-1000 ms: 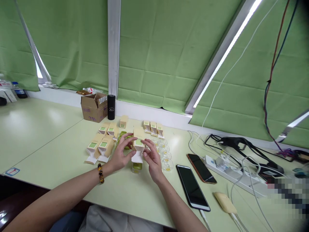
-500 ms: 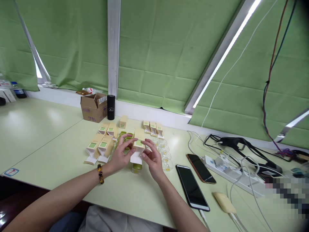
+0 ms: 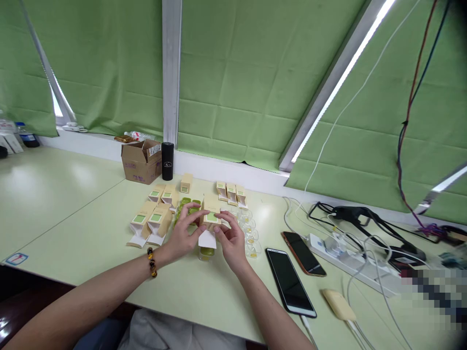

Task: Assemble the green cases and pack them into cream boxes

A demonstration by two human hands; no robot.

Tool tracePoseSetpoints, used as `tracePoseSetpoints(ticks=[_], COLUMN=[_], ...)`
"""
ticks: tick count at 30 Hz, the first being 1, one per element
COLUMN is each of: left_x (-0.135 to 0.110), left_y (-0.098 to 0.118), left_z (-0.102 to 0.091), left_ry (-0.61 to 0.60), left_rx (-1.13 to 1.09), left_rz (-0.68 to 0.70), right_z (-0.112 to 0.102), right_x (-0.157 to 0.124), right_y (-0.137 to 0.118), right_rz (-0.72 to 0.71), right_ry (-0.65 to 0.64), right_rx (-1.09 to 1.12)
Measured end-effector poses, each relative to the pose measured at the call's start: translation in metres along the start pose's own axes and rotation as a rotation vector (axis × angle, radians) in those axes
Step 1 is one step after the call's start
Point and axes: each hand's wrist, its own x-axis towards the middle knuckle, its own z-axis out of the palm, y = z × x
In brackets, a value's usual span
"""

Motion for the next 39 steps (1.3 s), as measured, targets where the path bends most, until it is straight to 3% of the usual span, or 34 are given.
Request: tracePoseSetpoints(ticks=[6,11,18,24,32,39], left_x=[0.000,0.001,0.000,-0.001,-0.001,0.003], left_y=[-0.001,0.004,0.002,0.000,-0.003,0.009], left_z=[-0.002,-0.009,-0.008,-0.006,-0.001,-0.001], left_ry=[-0.026,-0.154,-0.272,-0.206,-0.107,-0.046], left_rx=[-0.007,-0.082,-0.068,-0.115,-0.344,-0.403], left_rz=[-0.012,0.053,0.026,0.007,-0.099,-0.148], right_z=[0.000,-0.002,-0.002,0.001,0.002,0.003], right_x=[0.001,0.003,0.004,0.002,-0.005,-0.008], right_y=[-0.001,0.000,-0.001,-0.001,-0.007,-0.004], right_rz=[0.018,0.022,-0.011,-0.005,-0.031,-0.057], right_ry=[0.017,0.024,0.062,0.015,-0.134,-0.157], right_rx=[0.022,0.034,-0.003,0.014,0.033,0.012])
